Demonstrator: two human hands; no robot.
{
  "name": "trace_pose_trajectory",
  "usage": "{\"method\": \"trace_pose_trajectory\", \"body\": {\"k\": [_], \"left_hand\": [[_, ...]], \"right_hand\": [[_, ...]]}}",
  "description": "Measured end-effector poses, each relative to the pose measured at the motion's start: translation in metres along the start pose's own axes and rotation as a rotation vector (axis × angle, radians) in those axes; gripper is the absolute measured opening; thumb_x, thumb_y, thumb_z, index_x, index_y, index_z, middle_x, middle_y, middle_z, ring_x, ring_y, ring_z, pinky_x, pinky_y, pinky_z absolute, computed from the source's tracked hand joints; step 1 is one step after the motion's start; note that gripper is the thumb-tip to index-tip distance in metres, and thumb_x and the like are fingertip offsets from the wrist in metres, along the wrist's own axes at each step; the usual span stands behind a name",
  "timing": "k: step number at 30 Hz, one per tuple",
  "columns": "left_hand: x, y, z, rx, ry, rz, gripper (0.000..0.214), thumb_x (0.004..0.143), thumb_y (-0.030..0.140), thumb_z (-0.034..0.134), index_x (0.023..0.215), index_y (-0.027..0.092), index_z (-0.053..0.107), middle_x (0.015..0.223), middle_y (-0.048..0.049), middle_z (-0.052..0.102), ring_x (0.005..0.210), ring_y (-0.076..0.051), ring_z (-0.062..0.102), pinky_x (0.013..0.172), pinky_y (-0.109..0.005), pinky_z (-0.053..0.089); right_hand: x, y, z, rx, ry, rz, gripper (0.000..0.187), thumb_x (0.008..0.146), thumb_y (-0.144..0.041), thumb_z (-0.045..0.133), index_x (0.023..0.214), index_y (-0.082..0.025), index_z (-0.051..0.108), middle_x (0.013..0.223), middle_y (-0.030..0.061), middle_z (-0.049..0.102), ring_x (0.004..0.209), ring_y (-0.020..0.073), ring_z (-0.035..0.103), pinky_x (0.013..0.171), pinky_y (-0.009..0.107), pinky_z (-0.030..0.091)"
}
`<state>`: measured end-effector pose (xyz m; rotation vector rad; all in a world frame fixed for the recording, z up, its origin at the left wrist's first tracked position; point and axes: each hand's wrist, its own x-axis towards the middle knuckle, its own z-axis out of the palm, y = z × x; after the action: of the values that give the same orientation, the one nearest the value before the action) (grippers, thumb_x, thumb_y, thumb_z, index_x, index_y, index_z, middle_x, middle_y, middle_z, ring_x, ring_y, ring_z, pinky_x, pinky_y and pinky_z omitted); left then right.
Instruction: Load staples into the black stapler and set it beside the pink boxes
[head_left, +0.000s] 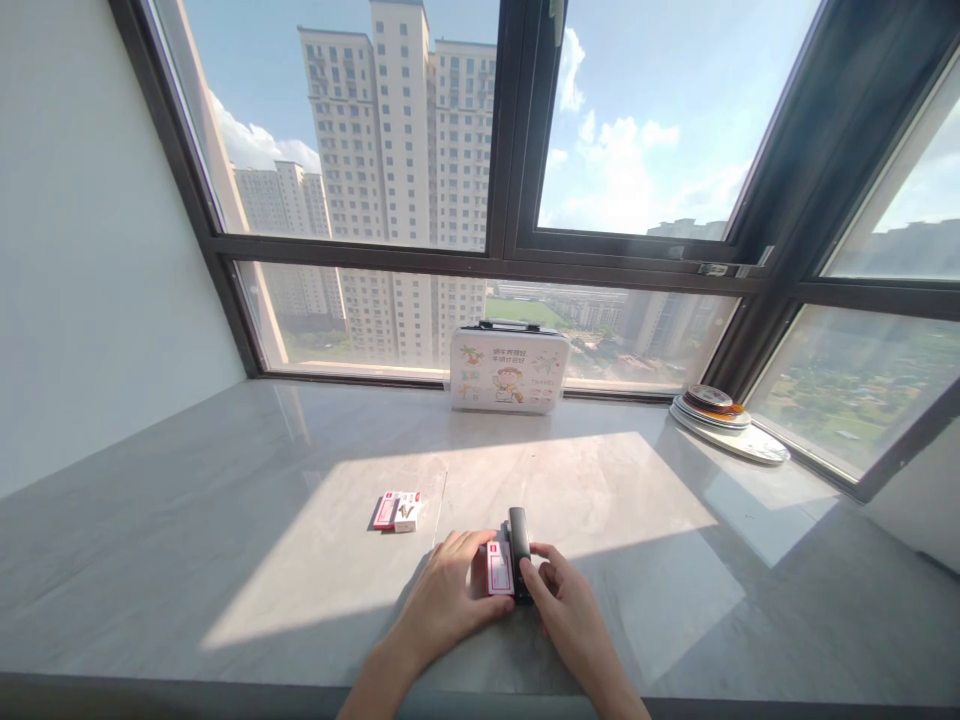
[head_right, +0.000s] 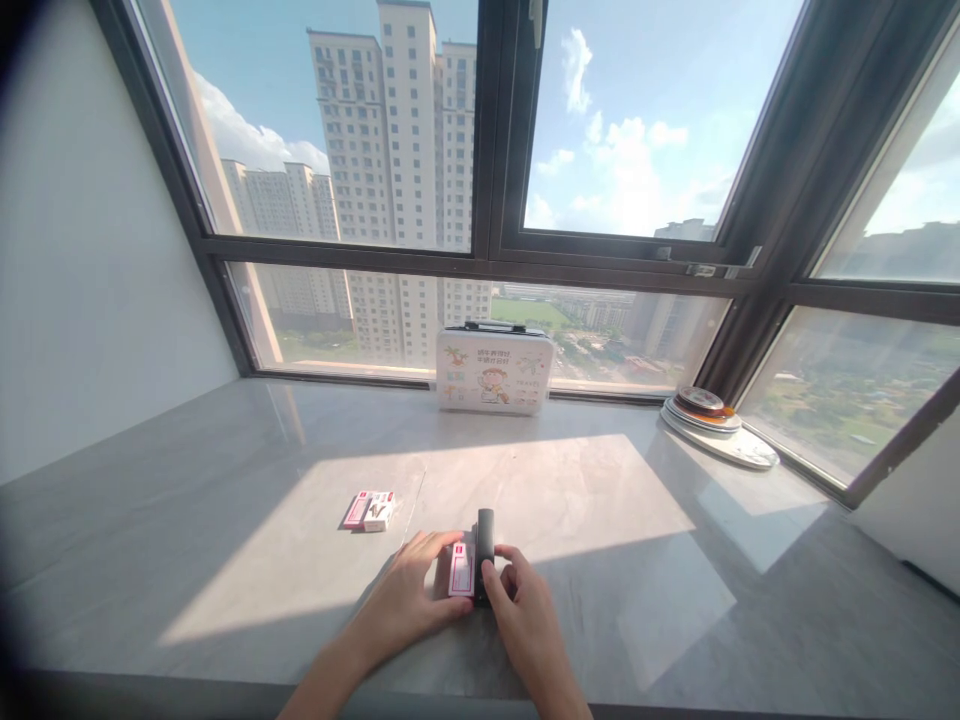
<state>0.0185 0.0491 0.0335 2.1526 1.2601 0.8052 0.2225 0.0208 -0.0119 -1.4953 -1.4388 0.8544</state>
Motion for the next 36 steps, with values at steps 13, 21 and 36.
{"method": "trace_pose_trajectory", "body": {"k": [13,21,36], "left_hand": [[-0.041,-0.131,-0.069,0.566,0.446,-0.308,0.029,0.092,0.036,0.056,0.118,0.033,0.068,0.148,-0.0047,0.057,0.138,-0.032,0.047,0.113,-0.055,0.035],[-0.081,-0.1,-0.053,0.256,0.265,-0.14,0.027,0.082,0.046,0.073,0.104,0.031,0.066,0.127,-0.0012,0.07,0.115,-0.027,0.066,0.099,-0.039,0.054],[0.002,-0.008,0.006,-0.146,-0.022,0.023,0.073,0.074,0.038,0.083,0.141,0.03,0.054,0.14,-0.0069,0.061,0.128,-0.029,0.058,0.109,-0.04,0.046]], "right_hand": [[0.0,-0.001,0.001,-0.001,0.016,0.013,0.049,0.095,-0.067,0.049,0.114,-0.025,0.064,0.059,-0.0061,0.041,0.053,0.0164,0.045,0.051,0.027,0.032],[0.002,0.001,0.002,-0.066,0.015,-0.024,0.047,0.098,-0.062,0.048,0.115,-0.023,0.066,0.062,-0.0057,0.039,0.06,0.0166,0.044,0.057,0.028,0.03],[0.0,-0.008,-0.005,-0.063,-0.044,-0.034,0.054,0.1,-0.062,0.045,0.13,-0.021,0.065,0.062,-0.0045,0.049,0.06,0.016,0.05,0.056,0.026,0.033]]}}
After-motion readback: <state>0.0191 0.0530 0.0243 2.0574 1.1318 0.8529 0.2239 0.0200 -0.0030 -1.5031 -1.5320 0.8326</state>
